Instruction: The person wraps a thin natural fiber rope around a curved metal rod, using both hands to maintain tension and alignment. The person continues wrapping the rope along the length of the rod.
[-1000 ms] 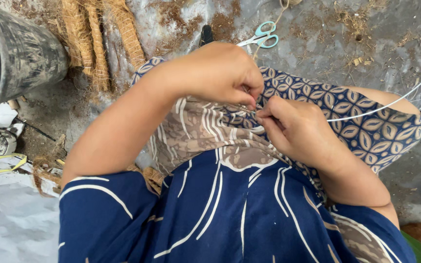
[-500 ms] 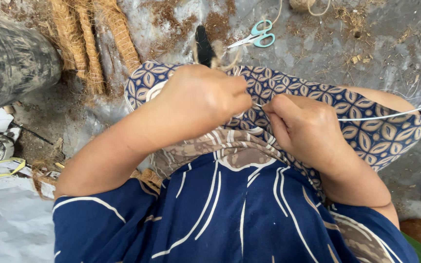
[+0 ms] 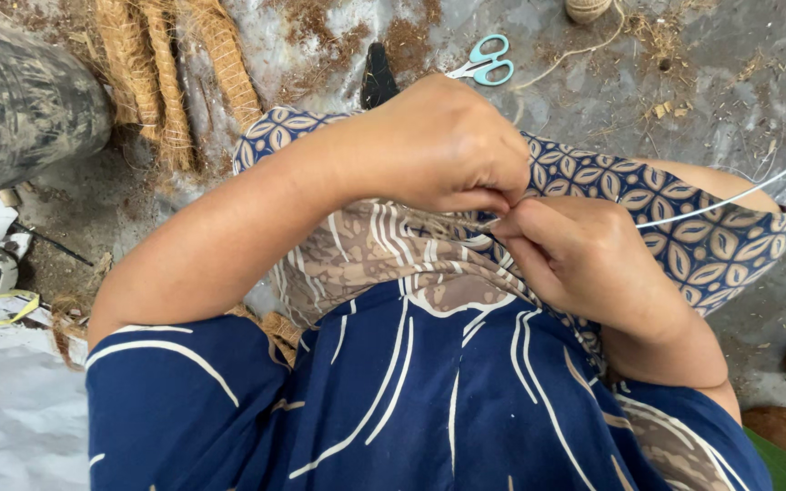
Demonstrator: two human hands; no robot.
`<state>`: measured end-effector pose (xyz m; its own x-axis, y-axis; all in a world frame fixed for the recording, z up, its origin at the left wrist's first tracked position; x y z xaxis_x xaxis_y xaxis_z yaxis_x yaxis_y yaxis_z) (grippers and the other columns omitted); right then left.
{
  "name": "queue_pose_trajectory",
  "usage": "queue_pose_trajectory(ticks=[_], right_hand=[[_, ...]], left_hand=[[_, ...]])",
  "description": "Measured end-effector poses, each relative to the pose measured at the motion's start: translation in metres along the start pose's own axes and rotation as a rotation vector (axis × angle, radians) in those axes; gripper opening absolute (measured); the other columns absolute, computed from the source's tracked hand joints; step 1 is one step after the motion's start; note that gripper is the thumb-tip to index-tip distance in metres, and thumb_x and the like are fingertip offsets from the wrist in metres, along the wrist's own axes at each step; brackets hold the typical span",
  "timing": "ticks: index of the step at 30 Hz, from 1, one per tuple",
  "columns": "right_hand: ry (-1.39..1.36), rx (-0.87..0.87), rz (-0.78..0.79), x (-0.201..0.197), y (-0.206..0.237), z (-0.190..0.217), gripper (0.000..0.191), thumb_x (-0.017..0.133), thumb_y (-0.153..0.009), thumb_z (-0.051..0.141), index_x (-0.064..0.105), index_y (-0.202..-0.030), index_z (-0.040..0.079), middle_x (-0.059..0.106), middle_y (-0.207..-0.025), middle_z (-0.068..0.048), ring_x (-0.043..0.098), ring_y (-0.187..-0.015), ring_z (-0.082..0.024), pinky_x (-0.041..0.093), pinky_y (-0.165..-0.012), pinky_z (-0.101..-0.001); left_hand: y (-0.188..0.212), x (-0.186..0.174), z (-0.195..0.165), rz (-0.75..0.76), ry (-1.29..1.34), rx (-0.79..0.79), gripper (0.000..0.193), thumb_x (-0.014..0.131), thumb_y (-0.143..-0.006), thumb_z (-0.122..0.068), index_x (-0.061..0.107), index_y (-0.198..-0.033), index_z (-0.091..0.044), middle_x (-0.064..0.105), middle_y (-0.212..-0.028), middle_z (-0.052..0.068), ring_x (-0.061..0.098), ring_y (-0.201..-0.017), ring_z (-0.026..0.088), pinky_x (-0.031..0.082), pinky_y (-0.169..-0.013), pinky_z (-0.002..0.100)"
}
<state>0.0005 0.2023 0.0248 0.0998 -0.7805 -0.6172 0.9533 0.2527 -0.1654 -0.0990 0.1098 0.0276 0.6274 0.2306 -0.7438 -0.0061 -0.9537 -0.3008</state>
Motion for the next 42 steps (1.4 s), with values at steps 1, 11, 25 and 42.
queue_pose_trajectory(ticks=[1, 11, 25, 42], right_hand=[[-0.014, 0.007, -0.011, -0.001, 0.0, -0.001, 0.009, 0.074, -0.086, -0.001, 0.066, -0.086, 0.004, 0.066, -0.073, -0.011, 0.068, -0.066, -0.028, 0.051, -0.059, -0.0374], [-0.047, 0.028, -0.012, -0.009, 0.0, -0.008, 0.009, 0.073, -0.086, -0.002, 0.066, -0.085, 0.003, 0.067, -0.073, -0.01, 0.069, -0.065, -0.026, 0.051, -0.058, -0.0346], [0.14, 0.072, 0.077, 0.001, -0.006, -0.013, 0.007, 0.072, -0.084, 0.005, 0.067, -0.089, 0.006, 0.066, -0.071, -0.011, 0.067, -0.065, -0.032, 0.05, -0.057, -0.0421], [-0.089, 0.109, -0.127, -0.012, 0.012, -0.018, 0.012, 0.075, -0.084, -0.005, 0.069, -0.09, 0.004, 0.066, -0.073, -0.005, 0.058, -0.056, -0.014, 0.044, -0.052, -0.0281]], left_hand=[[0.002, 0.001, 0.007, 0.03, 0.078, -0.024, 0.012, 0.08, -0.086, -0.024, 0.072, -0.088, -0.015, 0.067, -0.082, -0.001, 0.067, -0.077, 0.025, 0.048, -0.061, 0.04], [0.03, 0.015, 0.052, 0.08, 0.629, -0.254, 0.009, 0.077, -0.097, -0.014, 0.076, -0.101, -0.006, 0.074, -0.087, 0.004, 0.067, -0.074, 0.01, 0.048, -0.062, 0.026], [0.018, -0.037, -0.026, 0.02, -0.531, -0.038, 0.02, 0.075, -0.086, -0.021, 0.057, -0.077, -0.019, 0.051, -0.079, -0.002, 0.064, -0.077, 0.018, 0.05, -0.062, 0.035], [0.064, 0.091, 0.039, 0.002, 0.652, -0.497, 0.01, 0.07, -0.095, -0.014, 0.074, -0.101, -0.007, 0.071, -0.08, 0.0, 0.065, -0.073, 0.01, 0.051, -0.064, 0.028]])
Point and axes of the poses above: each hand's wrist, its own y-axis away from the middle knuckle, its own x-axis out of the palm, z = x × y, the point moved 7 cm from there along -y, towards the middle knuckle
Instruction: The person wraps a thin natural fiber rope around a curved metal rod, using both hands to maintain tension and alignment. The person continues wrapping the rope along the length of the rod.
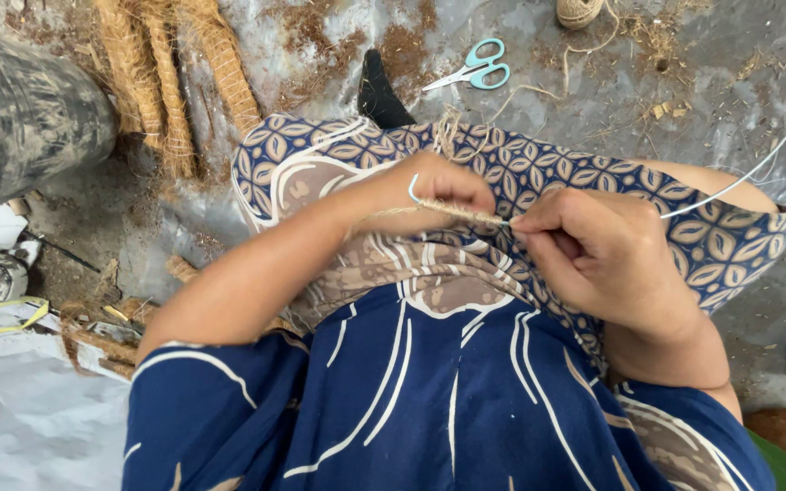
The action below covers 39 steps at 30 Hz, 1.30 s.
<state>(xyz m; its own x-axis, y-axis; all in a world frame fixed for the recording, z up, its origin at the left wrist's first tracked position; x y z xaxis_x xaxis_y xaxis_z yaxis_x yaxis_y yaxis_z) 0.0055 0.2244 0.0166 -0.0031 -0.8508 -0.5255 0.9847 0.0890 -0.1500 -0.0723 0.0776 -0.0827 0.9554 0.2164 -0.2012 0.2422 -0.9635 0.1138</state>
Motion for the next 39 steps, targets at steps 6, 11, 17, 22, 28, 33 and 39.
queue_pose_trajectory(ticks=[6, 11, 17, 22, 28, 33, 39], right_hand=[[0.041, -0.005, -0.044, 0.011, -0.003, -0.004, 0.011, 0.078, -0.088, -0.002, 0.069, -0.092, 0.004, 0.064, -0.073, -0.006, 0.059, -0.058, -0.016, 0.045, -0.054, -0.0296], [0.086, -0.025, -0.04, 0.02, -0.006, -0.001, 0.011, 0.078, -0.088, 0.0, 0.069, -0.094, 0.005, 0.064, -0.072, -0.008, 0.063, -0.061, -0.022, 0.048, -0.057, -0.0335], [0.177, -0.088, -0.029, 0.021, -0.006, 0.007, 0.011, 0.075, -0.088, 0.001, 0.065, -0.09, 0.005, 0.064, -0.075, -0.012, 0.066, -0.069, -0.03, 0.05, -0.062, -0.0403], [0.162, -0.119, -0.005, 0.016, -0.004, 0.015, 0.01, 0.074, -0.088, 0.001, 0.066, -0.091, 0.005, 0.066, -0.076, -0.012, 0.068, -0.071, -0.03, 0.052, -0.062, -0.0399], [0.117, -0.132, 0.054, 0.017, -0.005, 0.018, 0.009, 0.074, -0.087, 0.002, 0.066, -0.091, 0.005, 0.066, -0.075, -0.012, 0.068, -0.07, -0.031, 0.052, -0.062, -0.0397], [0.138, -0.104, 0.082, 0.016, -0.008, 0.013, 0.007, 0.074, -0.088, 0.004, 0.067, -0.09, 0.005, 0.065, -0.071, -0.011, 0.068, -0.066, -0.03, 0.051, -0.059, -0.0397], [0.132, -0.055, 0.1, 0.015, -0.012, 0.009, 0.017, 0.073, -0.088, 0.004, 0.071, -0.105, 0.004, 0.065, -0.069, -0.01, 0.066, -0.062, -0.028, 0.049, -0.055, -0.039]], left_hand=[[0.04, 0.021, -0.061, -0.388, -0.498, 0.108, 0.012, 0.069, -0.092, -0.017, 0.073, -0.103, -0.013, 0.071, -0.087, 0.003, 0.07, -0.076, 0.022, 0.052, -0.062, 0.034], [0.044, 0.029, -0.129, -0.47, -1.027, 0.224, 0.009, 0.07, -0.089, -0.014, 0.069, -0.097, -0.01, 0.054, -0.074, 0.0, 0.059, -0.066, 0.017, 0.046, -0.056, 0.033], [0.033, -0.008, -0.166, -0.345, -1.559, 0.473, 0.013, 0.069, -0.09, -0.025, 0.06, -0.084, -0.017, 0.048, -0.074, -0.005, 0.055, -0.067, 0.012, 0.042, -0.057, 0.028], [-0.004, -0.045, -0.151, -0.176, -1.397, 0.565, 0.014, 0.069, -0.087, -0.028, 0.061, -0.077, -0.022, 0.057, -0.078, -0.005, 0.063, -0.072, 0.015, 0.048, -0.063, 0.033], [-0.044, -0.05, -0.106, 0.079, -0.949, 0.371, 0.02, 0.081, -0.079, -0.038, 0.074, -0.075, -0.02, 0.068, -0.067, 0.001, 0.067, -0.063, 0.027, 0.046, -0.048, 0.043], [-0.055, -0.068, -0.053, 0.201, -0.571, 0.067, 0.026, 0.086, -0.081, -0.039, 0.074, -0.079, -0.016, 0.065, -0.062, 0.0, 0.062, -0.056, 0.021, 0.042, -0.049, 0.039], [-0.047, -0.066, -0.02, 0.25, -0.324, -0.149, 0.032, 0.084, -0.087, -0.036, 0.071, -0.076, -0.01, 0.055, -0.056, 0.0, 0.047, -0.051, 0.012, 0.036, -0.05, 0.032]])
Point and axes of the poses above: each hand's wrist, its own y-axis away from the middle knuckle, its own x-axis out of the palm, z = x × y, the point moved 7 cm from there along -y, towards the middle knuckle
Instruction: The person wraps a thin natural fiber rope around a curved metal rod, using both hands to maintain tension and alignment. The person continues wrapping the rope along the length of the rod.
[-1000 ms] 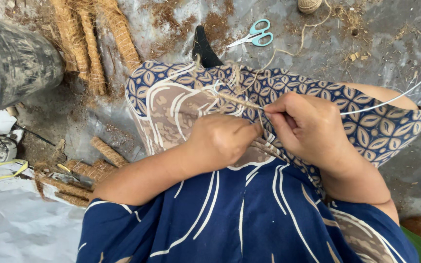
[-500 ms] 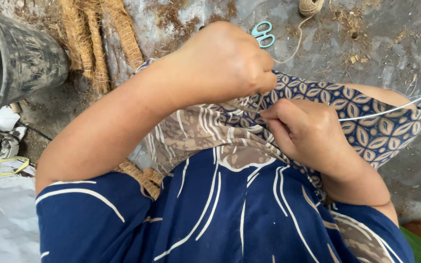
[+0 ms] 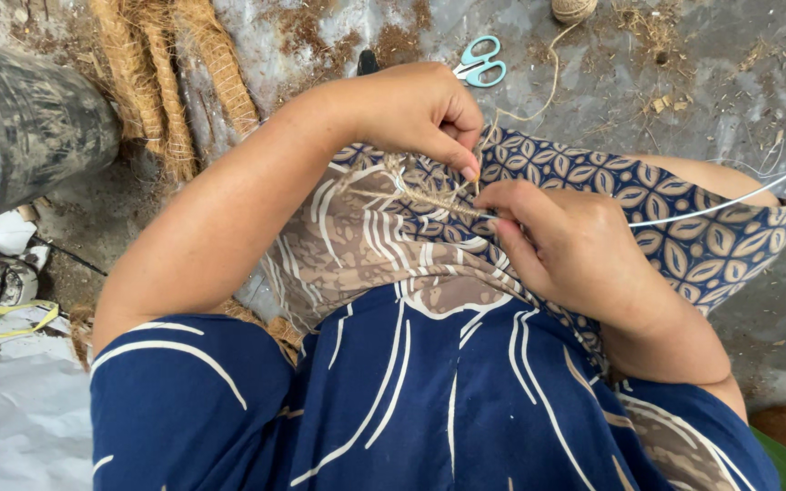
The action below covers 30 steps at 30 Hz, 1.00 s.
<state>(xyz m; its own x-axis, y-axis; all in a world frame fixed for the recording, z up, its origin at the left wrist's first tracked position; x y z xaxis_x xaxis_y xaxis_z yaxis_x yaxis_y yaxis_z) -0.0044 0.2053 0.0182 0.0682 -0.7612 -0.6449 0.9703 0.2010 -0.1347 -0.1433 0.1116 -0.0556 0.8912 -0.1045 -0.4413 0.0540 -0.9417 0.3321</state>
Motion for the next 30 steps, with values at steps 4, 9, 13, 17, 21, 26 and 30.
queue_pose_trajectory(ticks=[4, 9, 13, 17, 21, 26, 30], right_hand=[[-0.045, -0.037, -0.048, -0.005, -0.002, 0.002, 0.015, 0.072, -0.09, 0.0, 0.072, -0.104, 0.006, 0.065, -0.074, -0.009, 0.066, -0.066, -0.026, 0.05, -0.06, -0.0364], [-0.044, -0.008, -0.059, -0.01, -0.002, -0.003, 0.018, 0.071, -0.088, -0.007, 0.075, -0.103, 0.004, 0.062, -0.071, -0.01, 0.063, -0.063, -0.024, 0.047, -0.058, -0.0359], [-0.049, -0.023, -0.059, -0.015, 0.0, -0.005, 0.019, 0.07, -0.088, -0.007, 0.074, -0.104, 0.004, 0.063, -0.076, -0.01, 0.064, -0.067, -0.024, 0.048, -0.061, -0.0351], [-0.061, -0.029, -0.036, -0.015, -0.001, -0.006, 0.02, 0.071, -0.087, -0.007, 0.076, -0.103, 0.004, 0.061, -0.073, -0.011, 0.062, -0.066, -0.024, 0.048, -0.061, -0.0352], [-0.102, 0.033, -0.069, -0.018, 0.001, -0.009, 0.016, 0.071, -0.09, -0.006, 0.075, -0.102, 0.003, 0.063, -0.074, -0.01, 0.062, -0.064, -0.021, 0.046, -0.06, -0.0325], [-0.079, 0.035, -0.088, -0.018, 0.002, -0.011, 0.012, 0.073, -0.092, -0.006, 0.075, -0.101, 0.002, 0.064, -0.075, -0.01, 0.063, -0.064, -0.022, 0.047, -0.06, -0.0327], [-0.019, 0.006, -0.115, -0.018, 0.002, -0.012, 0.014, 0.071, -0.093, -0.007, 0.074, -0.104, 0.002, 0.07, -0.088, -0.012, 0.07, -0.078, -0.025, 0.053, -0.069, -0.0327]], left_hand=[[0.011, -0.01, 0.005, -0.083, 0.023, 0.024, 0.03, 0.086, -0.086, -0.034, 0.072, -0.079, -0.008, 0.057, -0.057, -0.001, 0.049, -0.052, 0.008, 0.037, -0.049, 0.029], [0.032, -0.01, 0.019, -0.105, 0.269, 0.019, 0.016, 0.079, -0.094, -0.021, 0.075, -0.095, -0.006, 0.067, -0.076, -0.005, 0.055, -0.067, 0.002, 0.044, -0.058, 0.022], [0.061, -0.014, 0.04, -0.139, 0.378, -0.046, 0.013, 0.078, -0.096, -0.015, 0.075, -0.1, -0.003, 0.065, -0.08, -0.005, 0.051, -0.072, 0.002, 0.042, -0.062, 0.021], [0.081, -0.014, 0.052, -0.208, 0.498, -0.07, 0.014, 0.078, -0.095, -0.014, 0.074, -0.101, -0.002, 0.066, -0.081, -0.006, 0.054, -0.073, 0.0, 0.044, -0.066, 0.019], [0.098, -0.012, 0.039, -0.358, 0.678, 0.188, 0.011, 0.078, -0.102, -0.01, 0.072, -0.103, 0.0, 0.066, -0.092, -0.001, 0.058, -0.084, 0.004, 0.045, -0.074, 0.02], [0.101, 0.007, 0.024, -0.569, 1.14, 0.381, 0.018, 0.078, -0.103, -0.016, 0.073, -0.11, 0.0, 0.064, -0.091, 0.006, 0.062, -0.08, 0.01, 0.048, -0.072, 0.022], [0.113, 0.041, -0.016, -0.548, 1.292, 0.482, 0.018, 0.075, -0.105, -0.014, 0.071, -0.118, -0.002, 0.062, -0.085, 0.002, 0.066, -0.077, 0.013, 0.053, -0.068, 0.023]])
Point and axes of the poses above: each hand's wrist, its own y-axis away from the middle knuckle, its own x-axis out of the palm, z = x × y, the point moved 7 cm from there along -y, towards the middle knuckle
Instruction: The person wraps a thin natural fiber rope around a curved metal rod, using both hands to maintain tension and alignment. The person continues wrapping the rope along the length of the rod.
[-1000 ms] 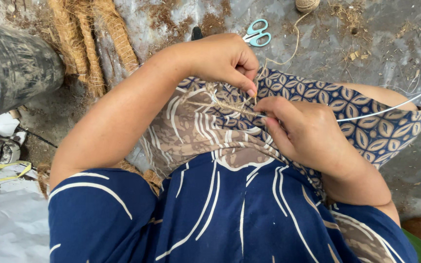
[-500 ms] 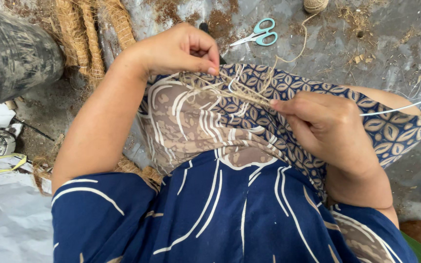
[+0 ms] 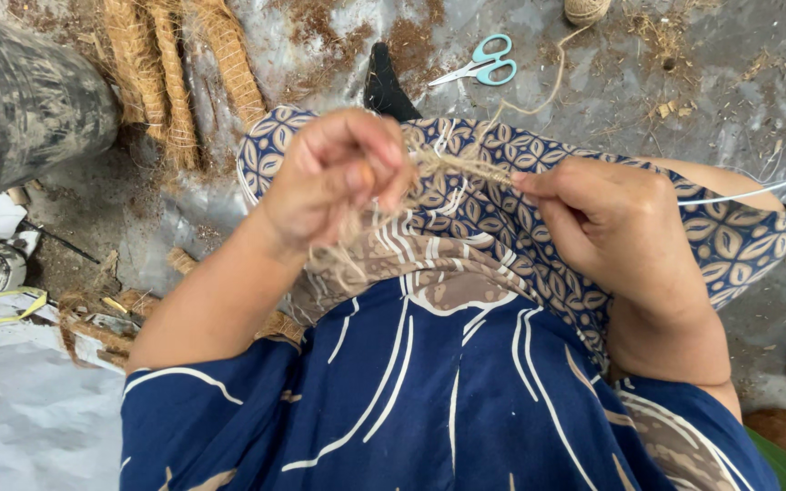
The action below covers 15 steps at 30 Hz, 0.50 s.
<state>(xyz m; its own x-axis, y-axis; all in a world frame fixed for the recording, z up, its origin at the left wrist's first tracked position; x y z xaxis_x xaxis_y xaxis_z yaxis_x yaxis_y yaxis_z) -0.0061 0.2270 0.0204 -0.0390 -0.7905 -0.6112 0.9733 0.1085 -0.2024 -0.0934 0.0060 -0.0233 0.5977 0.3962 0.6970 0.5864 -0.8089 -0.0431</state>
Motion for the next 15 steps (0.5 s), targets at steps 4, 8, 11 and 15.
queue_pose_trajectory(ticks=[4, 8, 11, 15], right_hand=[[-0.011, -0.006, -0.01, -0.001, -0.001, -0.002, 0.009, 0.071, -0.096, -0.005, 0.072, -0.102, 0.001, 0.073, -0.091, -0.012, 0.073, -0.08, -0.024, 0.055, -0.068, -0.0299], [-0.005, 0.017, 0.002, -0.005, -0.001, -0.003, 0.012, 0.071, -0.093, -0.005, 0.073, -0.104, 0.001, 0.071, -0.087, -0.012, 0.07, -0.074, -0.024, 0.053, -0.067, -0.0317], [-0.005, 0.019, 0.019, -0.005, -0.001, -0.001, 0.014, 0.07, -0.093, -0.006, 0.074, -0.105, 0.001, 0.07, -0.087, -0.012, 0.069, -0.075, -0.024, 0.053, -0.068, -0.0326], [-0.042, 0.049, 0.034, -0.004, -0.001, -0.002, 0.017, 0.069, -0.092, -0.007, 0.075, -0.107, 0.0, 0.07, -0.087, -0.011, 0.068, -0.072, -0.021, 0.051, -0.066, -0.03]], left_hand=[[0.008, 0.031, -0.002, 0.184, 0.113, -0.095, 0.021, 0.069, -0.104, -0.011, 0.07, -0.124, -0.003, 0.065, -0.083, 0.007, 0.064, -0.063, 0.012, 0.051, -0.047, 0.018], [-0.003, 0.006, -0.033, 0.054, -0.523, -0.267, 0.022, 0.072, -0.098, -0.011, 0.072, -0.119, -0.006, 0.068, -0.077, 0.003, 0.053, -0.049, 0.004, 0.041, -0.042, 0.017], [-0.02, 0.002, -0.084, 0.001, -1.433, 0.085, 0.013, 0.077, -0.105, -0.008, 0.075, -0.117, -0.003, 0.07, -0.094, 0.007, 0.064, -0.074, 0.01, 0.047, -0.061, 0.023], [-0.042, -0.001, -0.094, -0.022, -1.623, 0.33, 0.009, 0.078, -0.101, -0.003, 0.075, -0.11, -0.005, 0.069, -0.09, 0.01, 0.065, -0.077, 0.021, 0.047, -0.069, 0.032]])
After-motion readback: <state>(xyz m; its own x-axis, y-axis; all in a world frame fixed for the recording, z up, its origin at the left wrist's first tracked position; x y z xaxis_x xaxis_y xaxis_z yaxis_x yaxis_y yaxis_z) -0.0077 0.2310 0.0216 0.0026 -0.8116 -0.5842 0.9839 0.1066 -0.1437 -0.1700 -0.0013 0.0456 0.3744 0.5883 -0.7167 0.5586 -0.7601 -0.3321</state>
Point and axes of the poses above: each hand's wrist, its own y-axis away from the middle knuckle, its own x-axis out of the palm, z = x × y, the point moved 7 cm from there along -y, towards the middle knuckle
